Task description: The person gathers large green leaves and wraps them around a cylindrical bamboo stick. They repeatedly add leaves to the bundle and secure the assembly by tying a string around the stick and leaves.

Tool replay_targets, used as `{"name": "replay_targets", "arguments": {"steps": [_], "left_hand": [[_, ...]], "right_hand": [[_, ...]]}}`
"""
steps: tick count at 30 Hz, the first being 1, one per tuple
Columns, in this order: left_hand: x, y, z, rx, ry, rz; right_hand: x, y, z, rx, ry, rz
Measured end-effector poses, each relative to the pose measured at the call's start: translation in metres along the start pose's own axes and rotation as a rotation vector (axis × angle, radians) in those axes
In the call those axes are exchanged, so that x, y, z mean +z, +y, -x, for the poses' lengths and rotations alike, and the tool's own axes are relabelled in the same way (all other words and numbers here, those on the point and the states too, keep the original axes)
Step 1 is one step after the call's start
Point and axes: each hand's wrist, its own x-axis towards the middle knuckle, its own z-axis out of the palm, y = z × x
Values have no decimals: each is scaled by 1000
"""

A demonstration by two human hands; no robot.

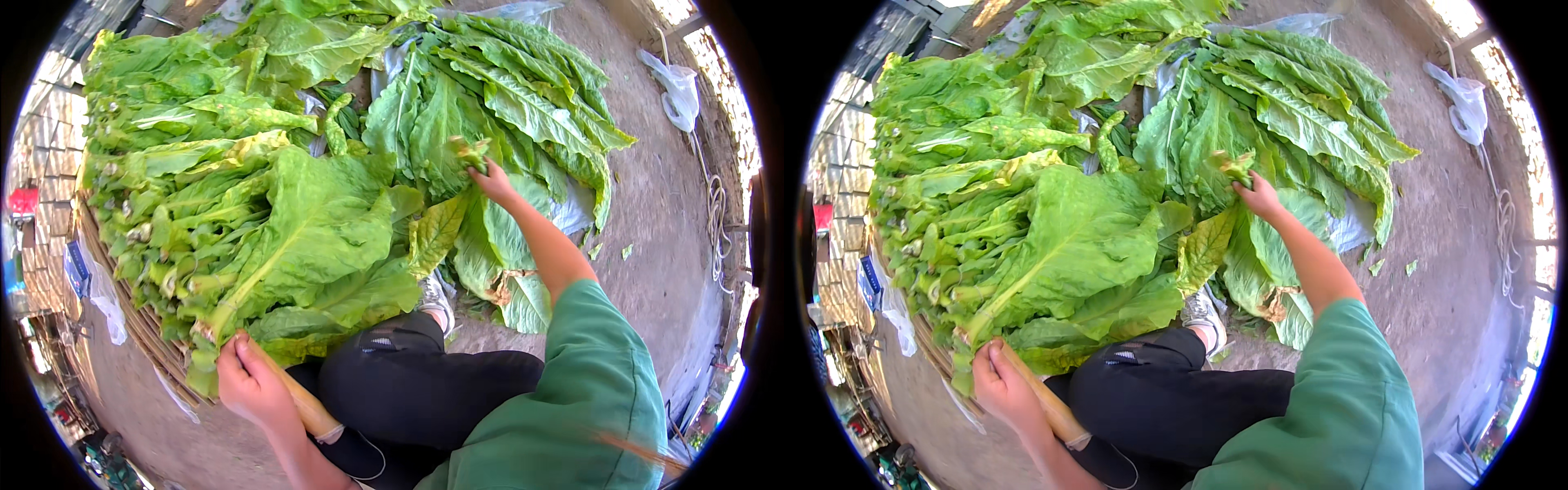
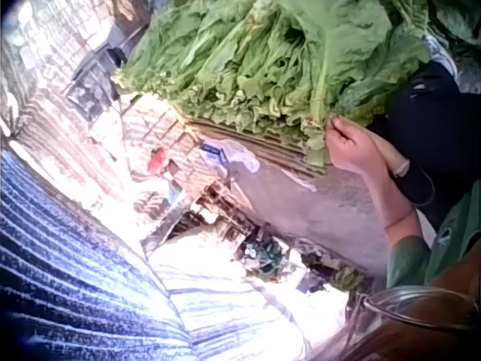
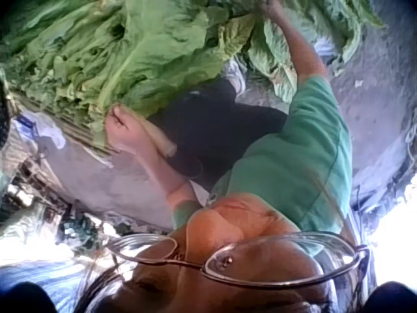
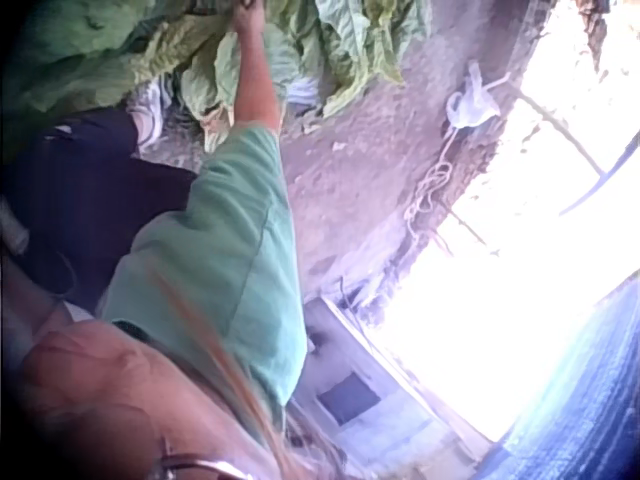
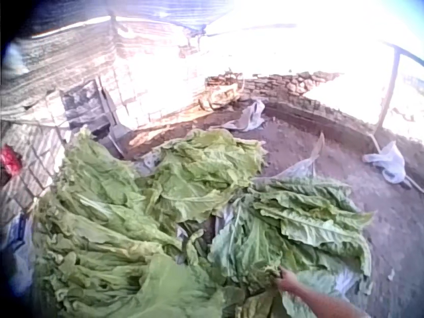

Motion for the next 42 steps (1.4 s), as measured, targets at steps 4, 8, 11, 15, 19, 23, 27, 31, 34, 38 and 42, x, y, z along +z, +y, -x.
{"name": "replay_targets", "arguments": {"steps": [4, 8, 11, 15, 19, 23, 27, 31, 34, 38, 42], "left_hand": [[-4, -9, 3, 41, 31, -21], [-8, -10, 11, 126, 70, -15], [-22, -9, 29, 88, 23, 155], [-33, 6, 53, 106, -99, 258], [-56, 16, 62, 216, -266, 201], [-90, 6, 52, 197, -281, 227], [-103, -58, 21, 11, -181, 64], [-22, -117, 13, -415, -443, 1121], [-6, -109, 6, -488, -432, 859], [6, -96, 7, -614, -331, 979], [7, -95, 10, -646, -239, 1010]], "right_hand": [[-60, -61, 32, -44, 81, -218], [-119, -105, 45, -202, 441, -379], [-132, -182, 87, -364, 644, -238], [-97, -265, 152, -900, 490, -35], [-42, -382, 253, -1460, 175, 146], [15, -401, 263, -1797, 128, 493], [19, -416, 241, -2049, -177, 502], [2, -437, 239, -1616, -767, 611], [7, -420, 216, -1297, -875, 492], [4, -369, 202, -1370, -566, 328], [-29, -312, 214, -957, -631, 467]]}}
